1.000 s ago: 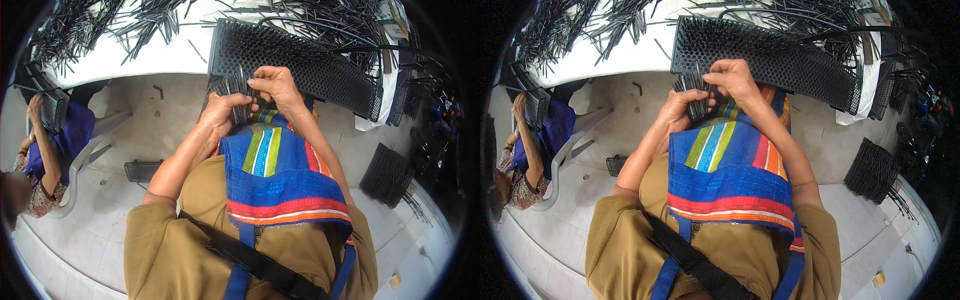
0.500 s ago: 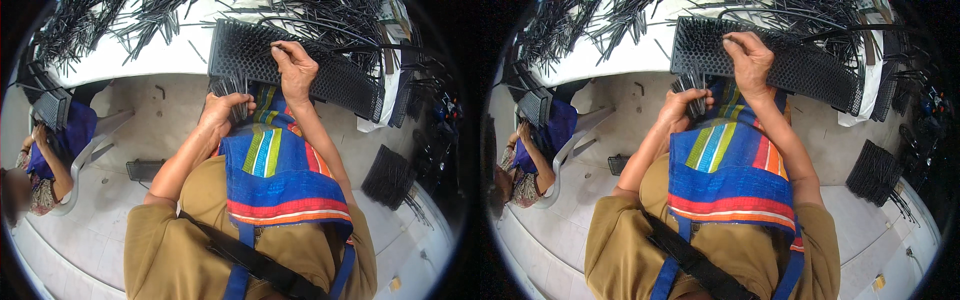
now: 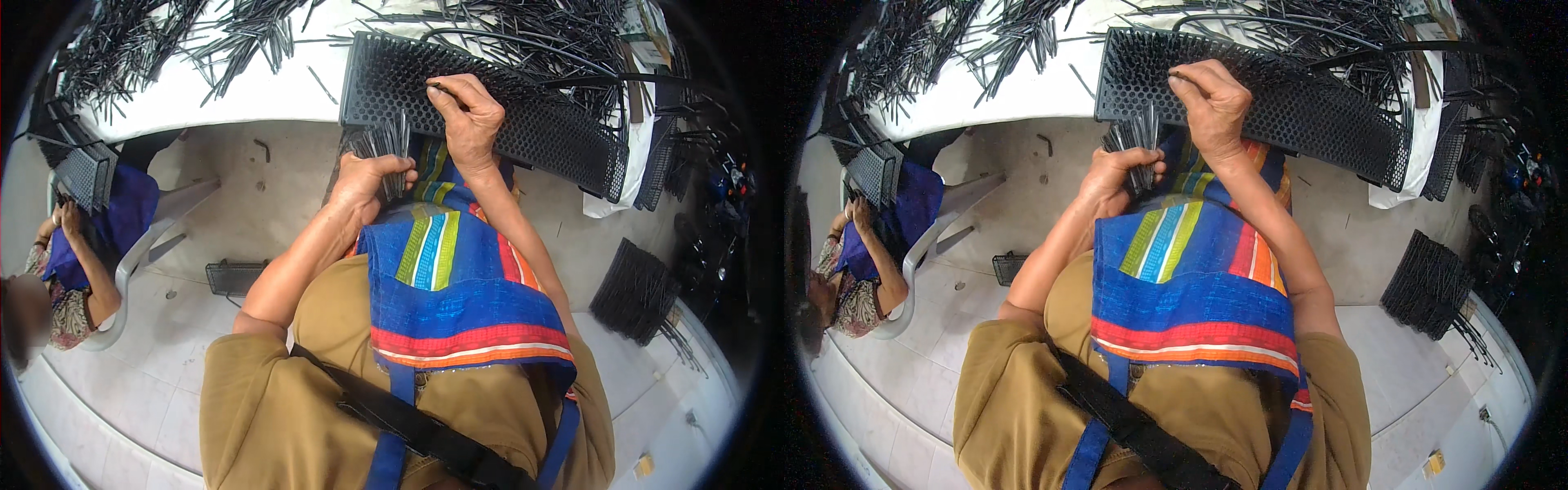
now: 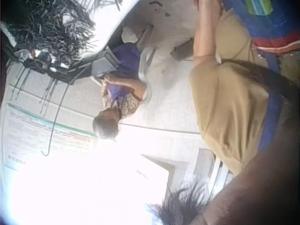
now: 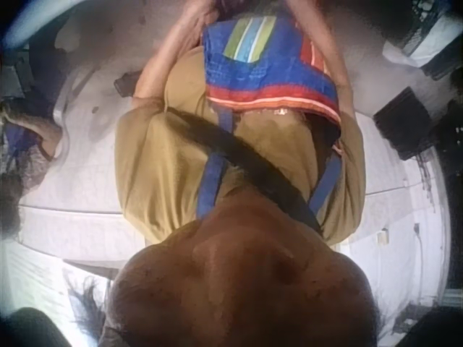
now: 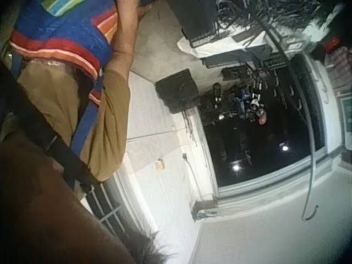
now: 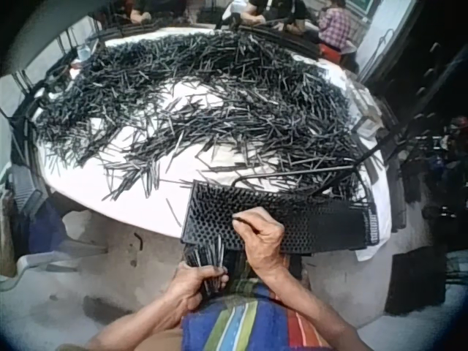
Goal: Manually inserting black bristles into a perforated brush base.
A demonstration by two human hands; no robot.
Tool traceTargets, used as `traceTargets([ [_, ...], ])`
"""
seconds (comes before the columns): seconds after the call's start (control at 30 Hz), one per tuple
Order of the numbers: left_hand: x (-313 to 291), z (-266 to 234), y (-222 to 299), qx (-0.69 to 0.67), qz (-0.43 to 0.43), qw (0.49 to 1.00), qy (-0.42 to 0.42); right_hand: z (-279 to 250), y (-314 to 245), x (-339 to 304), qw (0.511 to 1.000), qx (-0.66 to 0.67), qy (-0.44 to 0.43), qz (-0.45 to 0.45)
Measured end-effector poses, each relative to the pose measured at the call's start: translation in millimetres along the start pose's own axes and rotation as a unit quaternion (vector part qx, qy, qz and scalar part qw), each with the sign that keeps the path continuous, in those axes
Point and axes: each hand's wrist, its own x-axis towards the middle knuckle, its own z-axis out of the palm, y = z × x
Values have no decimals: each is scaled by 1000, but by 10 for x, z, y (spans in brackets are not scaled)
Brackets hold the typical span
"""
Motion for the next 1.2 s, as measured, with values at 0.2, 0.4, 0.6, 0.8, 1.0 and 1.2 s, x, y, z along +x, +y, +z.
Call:
traceTargets([
  [0.2,51,-37,-41,-28,-5,1000,1,52,-42,-40,994,-106,-25,-2],
  [0.4,87,18,-19,-24,-3,1000,4,39,6,150,988,-134,-41,-69],
  [0.6,128,42,33,-25,-16,999,-32,-73,-67,345,973,-178,-100,-107],
  [0.8,109,-122,-92,-37,-19,998,-37,-9,-41,168,957,-209,-120,-164],
  [1.0,81,-173,-153,-46,-11,997,-58,-1,-140,101,970,-206,-94,-94],
  [1.2,-191,-91,-134,26,-14,989,-142,-142,-382,50,973,-79,-210,50],
])
